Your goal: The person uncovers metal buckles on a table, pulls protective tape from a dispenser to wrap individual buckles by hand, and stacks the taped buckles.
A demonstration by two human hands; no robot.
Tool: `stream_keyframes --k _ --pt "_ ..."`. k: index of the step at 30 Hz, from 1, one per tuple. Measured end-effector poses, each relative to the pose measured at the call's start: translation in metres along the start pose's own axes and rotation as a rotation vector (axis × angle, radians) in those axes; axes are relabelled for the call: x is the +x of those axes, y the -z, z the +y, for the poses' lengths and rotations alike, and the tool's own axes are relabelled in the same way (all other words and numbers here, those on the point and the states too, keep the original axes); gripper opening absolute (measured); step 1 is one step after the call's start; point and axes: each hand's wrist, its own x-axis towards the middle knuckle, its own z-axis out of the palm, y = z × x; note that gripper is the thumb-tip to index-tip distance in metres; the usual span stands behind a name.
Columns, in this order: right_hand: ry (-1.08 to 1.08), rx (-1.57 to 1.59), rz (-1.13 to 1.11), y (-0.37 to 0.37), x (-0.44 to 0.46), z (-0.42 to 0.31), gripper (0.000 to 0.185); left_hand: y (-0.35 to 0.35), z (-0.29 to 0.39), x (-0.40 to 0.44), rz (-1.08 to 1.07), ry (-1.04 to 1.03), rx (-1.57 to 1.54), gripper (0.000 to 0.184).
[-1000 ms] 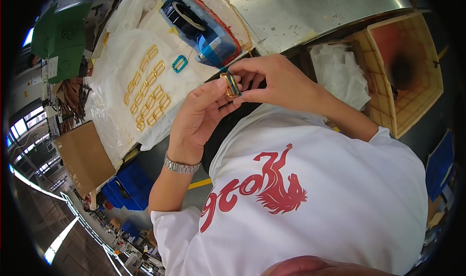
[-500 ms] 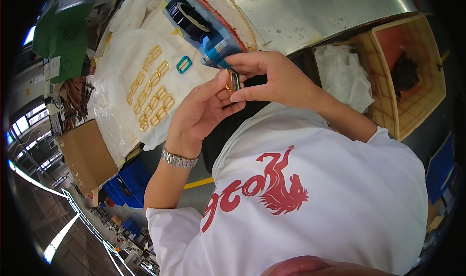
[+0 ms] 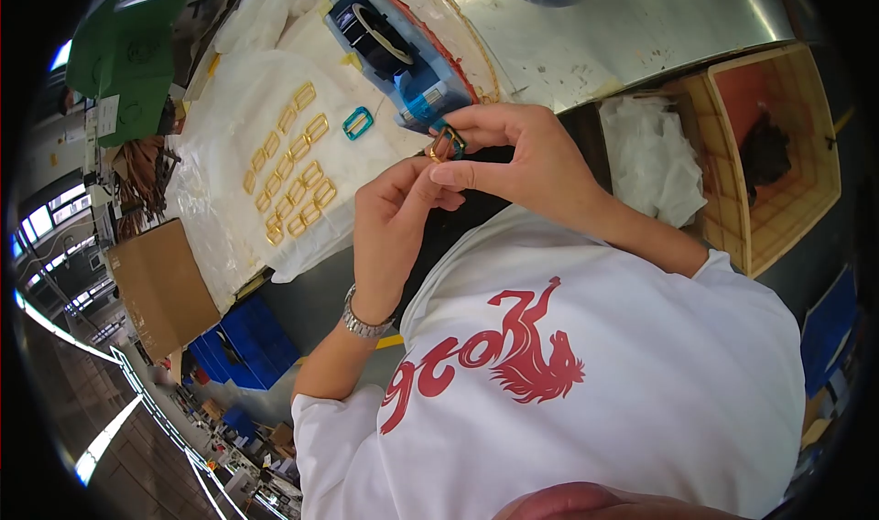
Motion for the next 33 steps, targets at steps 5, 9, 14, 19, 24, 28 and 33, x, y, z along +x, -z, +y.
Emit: stream_keyframes --k 5,9,14,19,24,28,33 --pt "-0.099 0.15 -0.021 -0.005 -0.002 -0.002 0.04 -0.017 -0.015 -0.019 0.341 -0.823 0.618 0.027" --pt "-0.159 0.197 -0.023 -0.009 -0.004 -0.01 0.036 -0.023 -0.021 -0.009 0.407 -0.938 0.701 0.023" --pt "-0.154 0.19 0.013 -0.01 -0.01 -0.012 0.033 -0.025 -0.028 -0.006 0.481 -0.994 0.817 0.02" --pt "-0.141 0.194 0.013 -0.012 -0.018 -0.019 0.033 -0.027 -0.016 -0.019 0.456 -1.003 0.878 0.017" --pt "-0.23 0.213 -0.004 -0.006 -0.027 -0.022 0.032 -0.032 -0.01 -0.021 0.356 -0.876 0.711 0.012" --pt "-0.268 0.213 -0.076 -0.001 -0.033 -0.018 0.035 -0.033 0.001 -0.018 0.241 -0.519 0.297 0.009" --pt "-0.225 0.193 -0.052 0.0 -0.037 0.002 0.034 -0.02 0.024 -0.002 0.086 -0.18 0.058 0.016"
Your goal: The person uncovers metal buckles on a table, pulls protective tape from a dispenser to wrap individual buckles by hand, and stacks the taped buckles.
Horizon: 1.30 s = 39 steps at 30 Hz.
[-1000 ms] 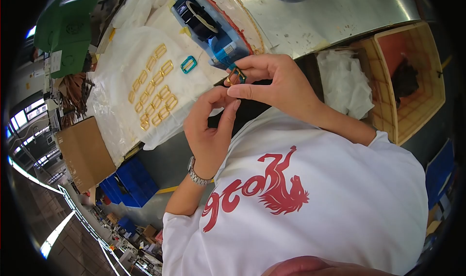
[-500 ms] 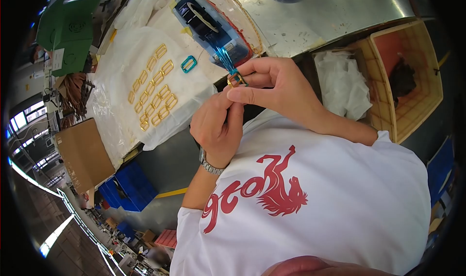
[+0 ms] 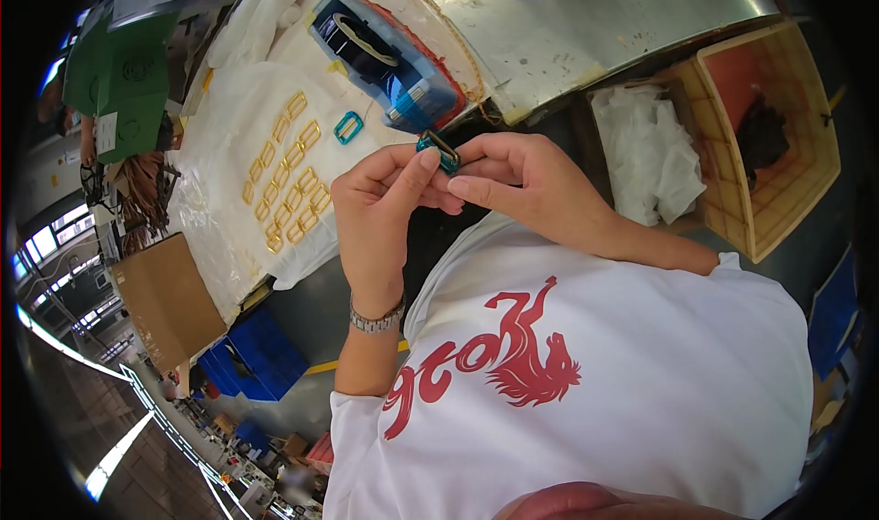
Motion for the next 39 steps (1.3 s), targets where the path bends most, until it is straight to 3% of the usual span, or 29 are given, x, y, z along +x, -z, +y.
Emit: stream_keyframes --k 7,9,16,22,29,31,39 --pt "0.01 -0.082 -0.116 0.019 0.018 0.005 0.036 0.027 0.0 0.025 -0.148 0.141 -0.068 0.018" --pt "0.22 -0.165 -0.103 0.021 0.027 0.003 0.042 0.029 -0.001 0.027 -0.196 0.16 -0.117 0.019" --pt "0.192 -0.11 -0.198 0.022 0.047 -0.007 0.057 0.04 0.0 0.037 -0.253 0.232 -0.189 0.021" --pt "0.282 -0.189 -0.036 0.016 0.046 0.002 0.054 0.039 0.002 0.04 -0.245 0.348 -0.331 0.021" --pt "0.296 -0.25 -0.016 0.009 0.046 -0.006 0.052 0.041 0.01 0.036 -0.189 0.504 -0.445 0.018" --pt "0.41 -0.234 0.043 0.004 0.048 0.0 0.039 0.043 0.012 0.037 -0.183 0.531 -0.454 0.017" --pt "0.404 -0.21 0.056 -0.004 0.043 -0.005 0.034 0.043 0.022 0.039 -0.178 0.619 -0.447 0.016"
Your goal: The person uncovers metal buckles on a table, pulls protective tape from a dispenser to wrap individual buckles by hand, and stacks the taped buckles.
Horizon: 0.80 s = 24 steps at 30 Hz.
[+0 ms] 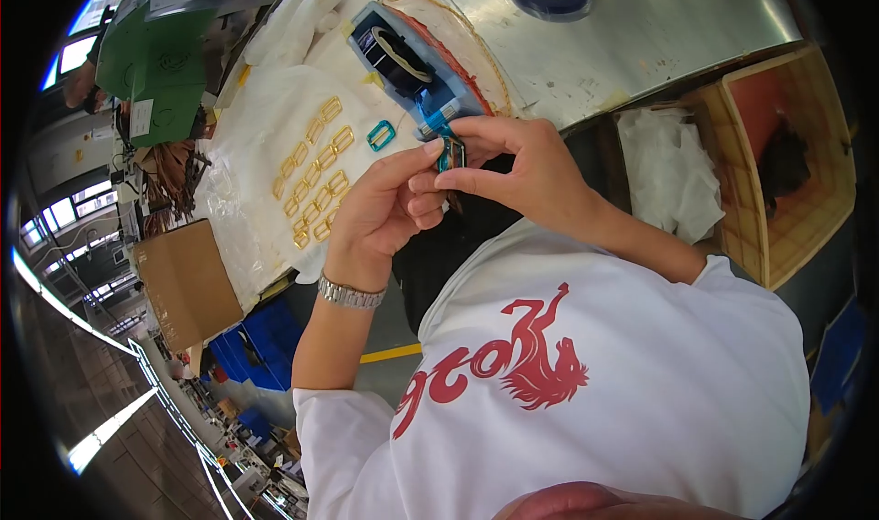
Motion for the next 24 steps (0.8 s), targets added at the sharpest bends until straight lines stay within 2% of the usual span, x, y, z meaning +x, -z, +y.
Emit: stream_keyframes --k 5,8,10,12,14,15,17,24 --pt "-0.025 -0.069 0.036 -0.003 -0.005 -0.01 0.035 -0.011 -0.001 -0.009 0.048 0.026 -0.033 0.017" --pt "-0.052 0.029 0.037 -0.004 -0.005 -0.012 0.036 -0.013 -0.002 -0.009 0.086 0.026 -0.024 0.017" --pt "-0.138 0.001 0.009 -0.001 -0.002 -0.013 0.039 -0.011 -0.002 0.0 0.102 0.021 -0.03 0.017" --pt "-0.11 -0.025 0.042 -0.002 -0.009 -0.005 0.041 0.002 -0.001 0.007 -0.044 0.104 -0.094 0.02" --pt "-0.084 -0.044 0.099 -0.007 -0.004 0.002 0.046 0.001 -0.001 0.012 -0.034 0.107 -0.118 0.02" --pt "-0.136 -0.079 0.017 -0.002 0.0 -0.008 0.046 0.003 -0.006 0.016 -0.023 0.09 -0.126 0.019" --pt "-0.116 -0.041 0.075 -0.005 0.0 0.002 0.043 0.006 -0.006 0.024 -0.015 0.091 -0.143 0.018" --pt "0.007 -0.236 0.071 -0.004 0.005 -0.003 0.033 0.01 -0.013 0.034 -0.045 0.09 -0.228 0.017"
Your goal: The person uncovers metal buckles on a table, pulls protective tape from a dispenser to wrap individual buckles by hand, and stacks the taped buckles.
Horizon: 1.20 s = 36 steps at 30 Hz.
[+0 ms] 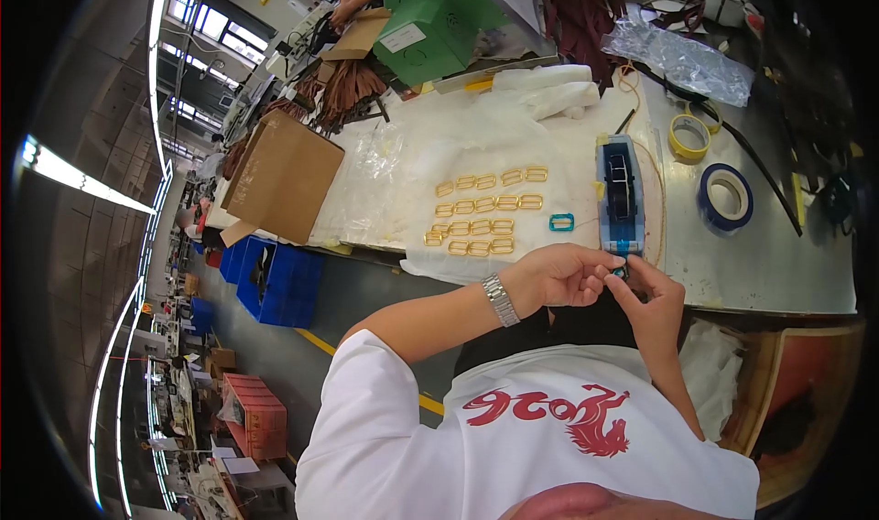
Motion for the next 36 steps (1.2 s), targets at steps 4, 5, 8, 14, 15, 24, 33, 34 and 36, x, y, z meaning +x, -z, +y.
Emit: stream_keyframes --k 4,5,8,14,15,24,33,34,36 --pt "0.002 -0.034 -0.016 0.002 0.002 -0.001 0.031 0.01 -0.007 0.003 -0.087 0.016 -0.071 0.017" --pt "0.007 -0.04 -0.015 0.002 0.002 -0.001 0.031 0.012 -0.008 0.003 -0.092 0.012 -0.069 0.017" --pt "0.01 -0.031 0.035 0.001 -0.001 0.002 0.033 0.015 -0.013 -0.008 -0.099 -0.027 -0.115 0.017" --pt "-0.134 0.317 -0.021 -0.002 0.001 0.013 0.031 -0.009 -0.057 -0.05 0.172 -0.868 0.803 0.036" --pt "-0.135 0.315 -0.021 -0.002 0.001 0.014 0.031 -0.011 -0.064 -0.045 0.213 -1.11 0.975 0.041" --pt "-0.178 0.353 -0.066 0.008 0.004 0.025 0.029 -0.016 -0.07 -0.015 0.32 -1.611 1.317 0.039" --pt "-0.198 0.271 -0.073 0.005 0.005 0.02 0.029 -0.015 -0.072 -0.015 0.309 -1.468 1.282 0.028" --pt "-0.216 0.283 -0.068 0.005 0.006 0.019 0.028 -0.017 -0.07 -0.017 0.3 -1.46 1.291 0.025" --pt "-0.235 0.287 -0.062 0.008 0.003 0.024 0.027 -0.015 -0.071 -0.014 0.288 -1.455 1.291 0.023"
